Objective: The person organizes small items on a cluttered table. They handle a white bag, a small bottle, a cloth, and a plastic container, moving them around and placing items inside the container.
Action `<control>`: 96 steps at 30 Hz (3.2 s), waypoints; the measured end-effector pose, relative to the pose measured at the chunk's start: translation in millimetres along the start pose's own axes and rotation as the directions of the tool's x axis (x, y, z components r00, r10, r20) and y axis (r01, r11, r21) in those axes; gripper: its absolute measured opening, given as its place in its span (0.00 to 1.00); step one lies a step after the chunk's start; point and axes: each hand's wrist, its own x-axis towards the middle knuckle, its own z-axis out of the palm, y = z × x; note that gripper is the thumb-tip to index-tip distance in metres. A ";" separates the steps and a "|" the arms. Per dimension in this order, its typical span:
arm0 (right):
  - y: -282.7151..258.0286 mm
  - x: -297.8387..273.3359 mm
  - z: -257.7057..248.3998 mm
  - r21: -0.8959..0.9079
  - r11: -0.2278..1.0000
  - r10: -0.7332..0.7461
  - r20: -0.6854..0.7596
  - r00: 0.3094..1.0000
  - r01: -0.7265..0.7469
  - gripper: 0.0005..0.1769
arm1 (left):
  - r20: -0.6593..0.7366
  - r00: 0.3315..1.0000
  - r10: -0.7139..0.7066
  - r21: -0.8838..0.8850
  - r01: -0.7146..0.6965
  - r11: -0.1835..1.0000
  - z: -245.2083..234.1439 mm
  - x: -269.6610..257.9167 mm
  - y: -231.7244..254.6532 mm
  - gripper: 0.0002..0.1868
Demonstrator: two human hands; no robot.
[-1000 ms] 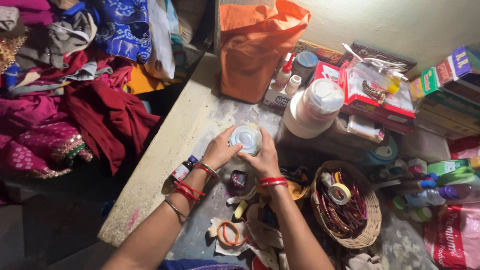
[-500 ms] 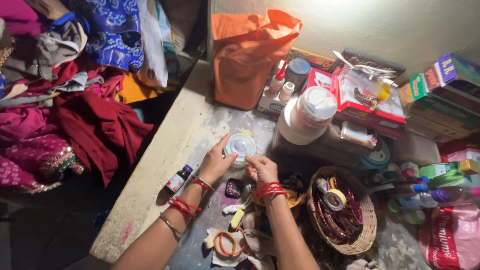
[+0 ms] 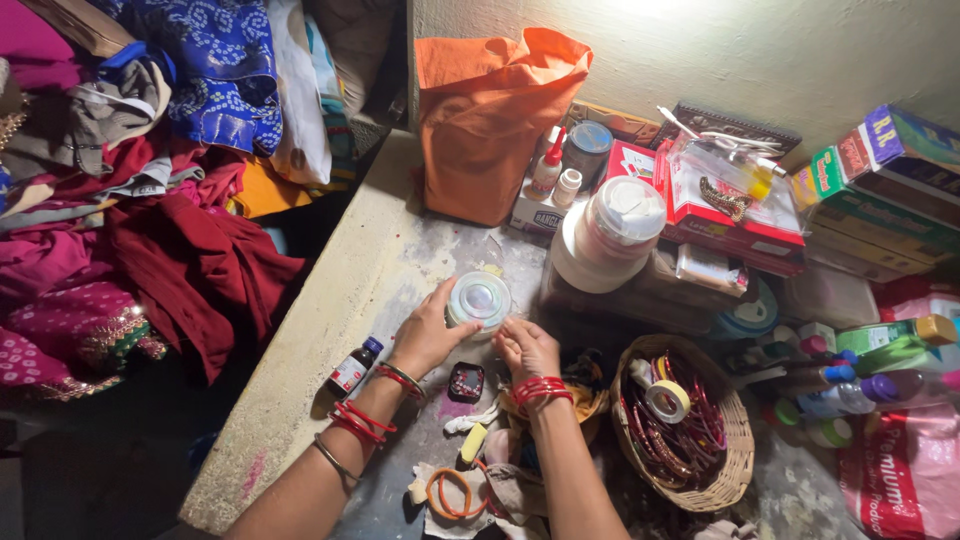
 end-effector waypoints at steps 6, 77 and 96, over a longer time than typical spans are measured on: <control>13.5 -12.9 -2.8 -0.420 0.866 -0.281 0.037 0.959 0.270 0.25 | 0.093 0.982 0.163 0.330 -0.185 0.926 -19.4 19.1 11.8 0.59; -62.6 -27.6 19.2 -0.357 0.932 -0.082 -0.023 0.996 0.068 0.11 | -0.316 0.927 -0.200 0.466 0.335 0.819 -65.1 53.4 -16.0 0.45; -49.2 -48.1 -13.0 -0.396 0.899 -0.196 0.019 0.980 0.188 0.09 | 0.053 0.901 0.431 -0.003 -0.431 0.902 -15.2 63.4 -0.2 0.15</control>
